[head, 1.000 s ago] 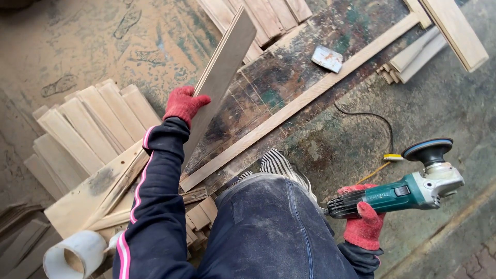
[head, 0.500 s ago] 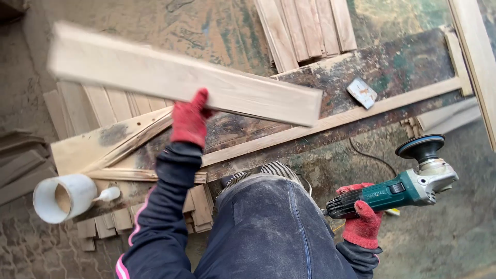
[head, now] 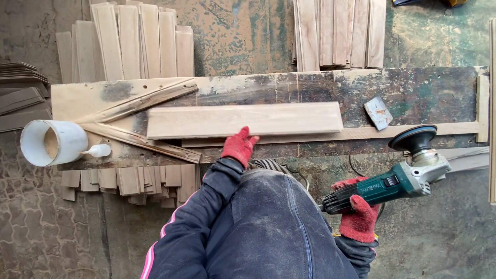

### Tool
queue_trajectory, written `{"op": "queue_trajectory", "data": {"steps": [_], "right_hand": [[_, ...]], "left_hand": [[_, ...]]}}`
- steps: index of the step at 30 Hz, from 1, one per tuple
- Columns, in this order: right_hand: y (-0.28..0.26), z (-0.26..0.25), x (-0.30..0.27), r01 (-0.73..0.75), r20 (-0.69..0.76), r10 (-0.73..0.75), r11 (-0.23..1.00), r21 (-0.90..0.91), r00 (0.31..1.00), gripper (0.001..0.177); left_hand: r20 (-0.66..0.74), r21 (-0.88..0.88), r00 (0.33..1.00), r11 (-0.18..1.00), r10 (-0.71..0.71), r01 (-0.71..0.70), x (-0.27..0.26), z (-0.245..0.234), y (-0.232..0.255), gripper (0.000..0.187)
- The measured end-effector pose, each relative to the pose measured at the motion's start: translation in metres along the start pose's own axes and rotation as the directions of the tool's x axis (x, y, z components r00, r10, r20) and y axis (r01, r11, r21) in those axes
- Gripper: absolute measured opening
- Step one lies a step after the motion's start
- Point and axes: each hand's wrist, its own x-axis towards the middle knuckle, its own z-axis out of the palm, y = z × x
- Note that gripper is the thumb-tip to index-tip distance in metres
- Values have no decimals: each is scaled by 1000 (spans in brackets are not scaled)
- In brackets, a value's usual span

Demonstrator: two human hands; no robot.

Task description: Sanding several wood planks using a power angle grinder equipped with a sanding disc.

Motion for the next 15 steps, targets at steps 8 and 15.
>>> {"op": "queue_trajectory", "data": {"steps": [8,15], "right_hand": [[-4,-14,3,6,-31,-5,999,32,1000,59],[-2,-29,-5,-36,-70,44,993,116,997,58]], "left_hand": [[69,197,980,960,188,-198,-1,-16,29,22],[458,859,289,-336,840,-385,106,-1,57,76]]}}
